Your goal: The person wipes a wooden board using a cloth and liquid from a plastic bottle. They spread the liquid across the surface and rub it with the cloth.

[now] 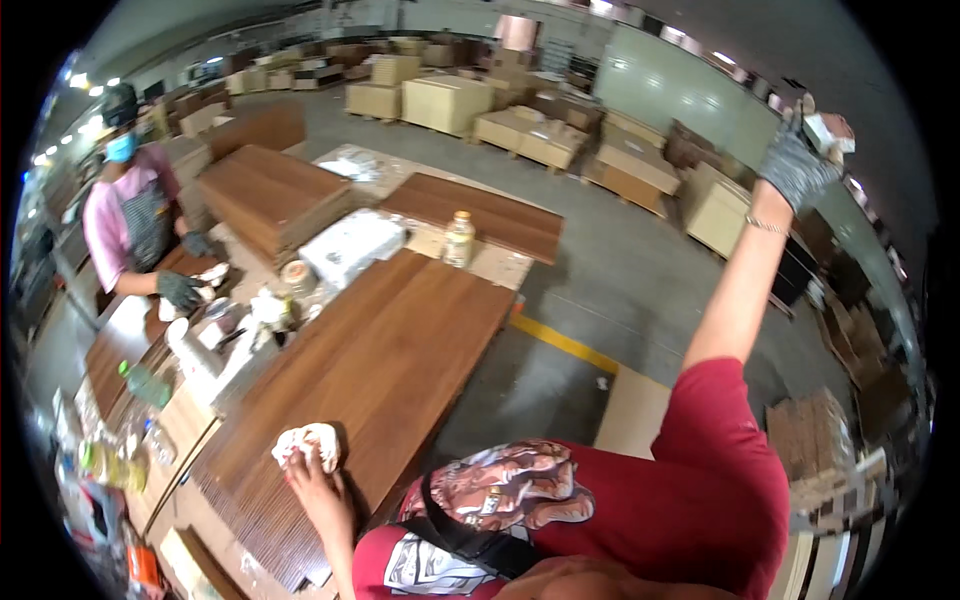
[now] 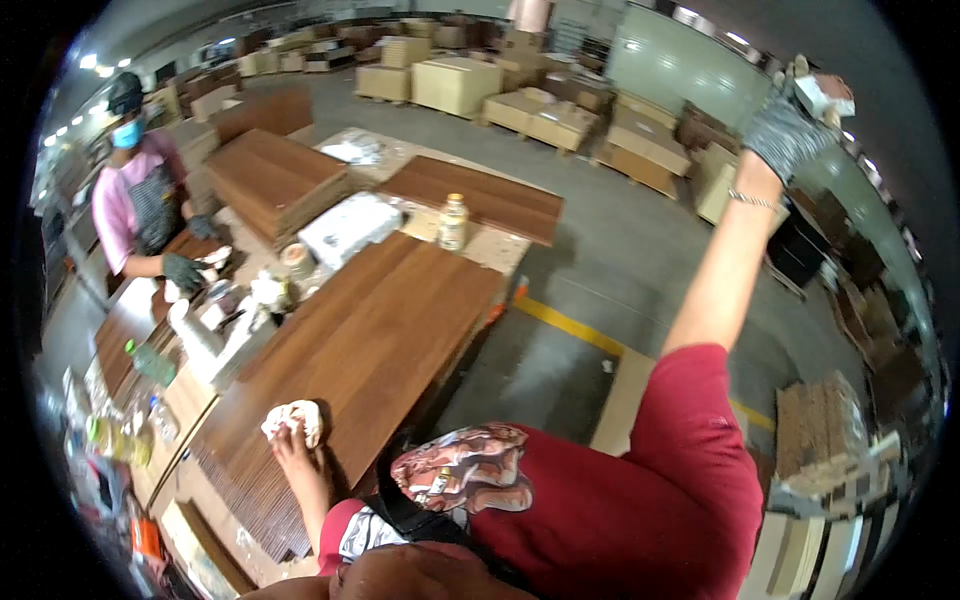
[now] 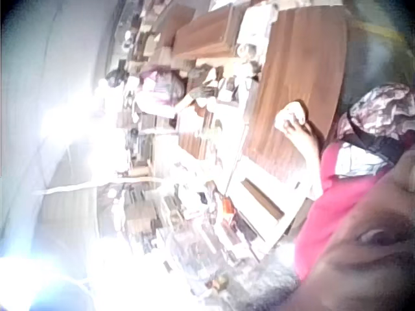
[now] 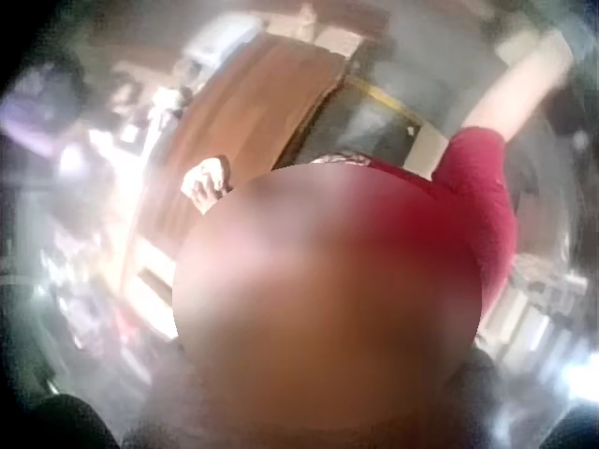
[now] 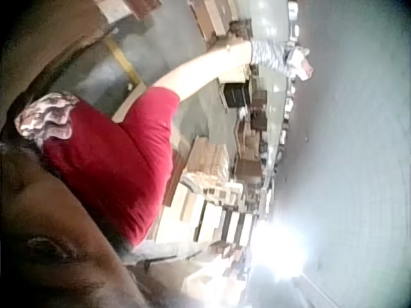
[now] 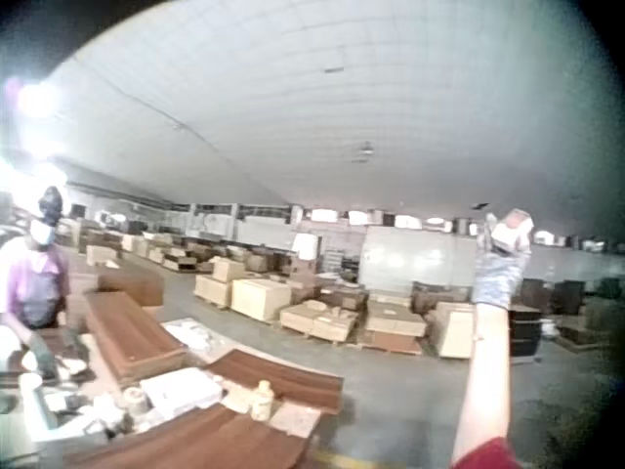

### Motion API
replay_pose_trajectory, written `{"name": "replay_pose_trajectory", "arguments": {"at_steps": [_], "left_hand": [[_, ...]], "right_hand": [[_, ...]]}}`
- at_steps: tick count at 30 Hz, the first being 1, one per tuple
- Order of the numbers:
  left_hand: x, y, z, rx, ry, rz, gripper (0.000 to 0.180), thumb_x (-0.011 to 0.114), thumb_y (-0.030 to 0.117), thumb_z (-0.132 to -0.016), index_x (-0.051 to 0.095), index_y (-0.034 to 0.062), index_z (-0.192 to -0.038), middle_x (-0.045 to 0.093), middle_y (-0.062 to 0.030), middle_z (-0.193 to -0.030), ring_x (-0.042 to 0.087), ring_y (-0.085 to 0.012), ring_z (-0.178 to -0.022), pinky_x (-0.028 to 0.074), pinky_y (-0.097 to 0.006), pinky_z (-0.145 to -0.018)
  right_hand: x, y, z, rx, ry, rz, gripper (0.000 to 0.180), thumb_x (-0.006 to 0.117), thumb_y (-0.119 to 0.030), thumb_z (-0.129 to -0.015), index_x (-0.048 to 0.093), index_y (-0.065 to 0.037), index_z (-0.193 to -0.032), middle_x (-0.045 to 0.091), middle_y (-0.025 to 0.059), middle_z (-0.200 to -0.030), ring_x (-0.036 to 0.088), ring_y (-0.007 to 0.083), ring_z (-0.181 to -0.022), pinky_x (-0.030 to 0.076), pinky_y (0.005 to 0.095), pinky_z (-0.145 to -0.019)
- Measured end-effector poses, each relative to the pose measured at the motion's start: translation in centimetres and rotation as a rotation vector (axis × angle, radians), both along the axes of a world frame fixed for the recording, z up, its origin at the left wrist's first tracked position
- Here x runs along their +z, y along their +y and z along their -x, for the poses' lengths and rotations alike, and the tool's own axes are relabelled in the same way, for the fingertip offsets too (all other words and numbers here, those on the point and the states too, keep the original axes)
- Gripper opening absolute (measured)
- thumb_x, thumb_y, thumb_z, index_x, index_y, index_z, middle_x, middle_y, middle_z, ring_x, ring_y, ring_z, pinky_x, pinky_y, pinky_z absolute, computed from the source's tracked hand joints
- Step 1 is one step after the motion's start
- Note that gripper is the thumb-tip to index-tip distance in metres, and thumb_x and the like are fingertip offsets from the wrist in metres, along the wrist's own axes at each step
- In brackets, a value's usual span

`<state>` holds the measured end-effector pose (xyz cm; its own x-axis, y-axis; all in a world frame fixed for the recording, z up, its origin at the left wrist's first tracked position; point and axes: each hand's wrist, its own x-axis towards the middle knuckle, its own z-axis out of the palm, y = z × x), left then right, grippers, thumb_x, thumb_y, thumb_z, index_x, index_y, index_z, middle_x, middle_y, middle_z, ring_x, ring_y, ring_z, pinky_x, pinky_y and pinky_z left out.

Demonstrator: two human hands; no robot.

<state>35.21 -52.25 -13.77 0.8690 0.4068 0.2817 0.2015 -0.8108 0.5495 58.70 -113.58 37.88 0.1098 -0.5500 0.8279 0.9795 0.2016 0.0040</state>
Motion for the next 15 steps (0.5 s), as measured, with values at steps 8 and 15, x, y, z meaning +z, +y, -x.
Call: {"name": "replay_pose_trajectory", "arguments": {"at_steps": [8, 15], "left_hand": [[0.9, 0.7, 0.2, -0.054, -0.018, -0.120, 0.056, 0.069, 0.018, -0.091, 0.053, 0.0114, -0.145, 0.043, -0.0243, -0.151, 0.033, -0.0493, -0.144, 0.027, -0.059, -0.120], [1.7, 0.1, 1.8, -0.072, -0.052, -0.037, 0.053, 0.067, 0.022, -0.093, 0.055, 0.0133, -0.144, 0.046, -0.0229, -0.151, 0.038, -0.0462, -0.142, 0.029, -0.054, -0.121]], "right_hand": [[-11.4, 24.4, -10.8, 0.147, 0.243, 0.604, 0.049, 0.055, -0.042, -0.100, 0.057, -0.004, -0.131, 0.059, 0.0189, -0.134, 0.055, 0.0281, -0.128, 0.044, 0.0421, -0.108], [-14.4, 41.3, -13.8, 0.385, 0.524, 0.496, 0.047, 0.050, -0.042, -0.107, 0.060, -0.006, -0.135, 0.060, 0.0051, -0.133, 0.054, 0.0166, -0.122, 0.041, 0.0341, -0.110]]}}
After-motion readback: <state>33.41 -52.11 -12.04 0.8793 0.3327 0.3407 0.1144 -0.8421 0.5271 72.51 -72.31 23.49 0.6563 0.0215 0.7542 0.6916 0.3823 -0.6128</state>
